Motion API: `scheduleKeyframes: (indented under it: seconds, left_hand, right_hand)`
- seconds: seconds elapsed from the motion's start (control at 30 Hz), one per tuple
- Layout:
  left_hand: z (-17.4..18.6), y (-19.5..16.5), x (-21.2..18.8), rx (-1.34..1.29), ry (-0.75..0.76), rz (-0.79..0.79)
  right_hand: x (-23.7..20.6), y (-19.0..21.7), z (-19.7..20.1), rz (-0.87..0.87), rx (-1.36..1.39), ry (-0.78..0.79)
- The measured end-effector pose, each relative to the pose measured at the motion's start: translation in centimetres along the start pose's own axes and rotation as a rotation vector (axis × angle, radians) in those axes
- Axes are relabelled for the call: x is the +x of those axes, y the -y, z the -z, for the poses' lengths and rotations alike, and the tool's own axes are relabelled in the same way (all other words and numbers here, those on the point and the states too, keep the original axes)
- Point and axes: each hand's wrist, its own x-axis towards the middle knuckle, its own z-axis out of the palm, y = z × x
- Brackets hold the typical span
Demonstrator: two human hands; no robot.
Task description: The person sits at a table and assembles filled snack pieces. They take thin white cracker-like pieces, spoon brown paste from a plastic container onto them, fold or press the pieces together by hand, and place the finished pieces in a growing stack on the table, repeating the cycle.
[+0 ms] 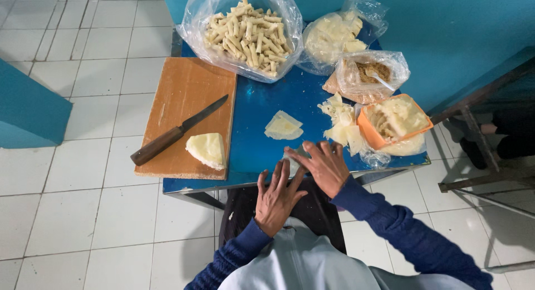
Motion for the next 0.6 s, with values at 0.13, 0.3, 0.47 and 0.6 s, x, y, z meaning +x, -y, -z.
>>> scheduleKeyframes:
  seconds: [0.13,0.3,0.47,0.6]
  left_hand:
    - [0.0,0.0,-0.1,-0.007,-0.023,-0.007]
    - [0.2,0.0,0.1,0.006,0.000,0.008]
    - [0.5,-0.2,0.0,0.003,0.015,0.008]
    - [0.6,-0.2,0.2,0.003,0.033,0.017]
  right_hand:
    - [0.2,-0.9,-0.2,-0.043,-0.047,0.069]
    - [-0.4,-0.1,-1.2,0.033,-0.092,0.040]
    - [-0.5,-1.9,-2.0,-0.090,0.028,0.052]
    - [-1.7,-1.9,-1.3,-0.138,0.112,0.150]
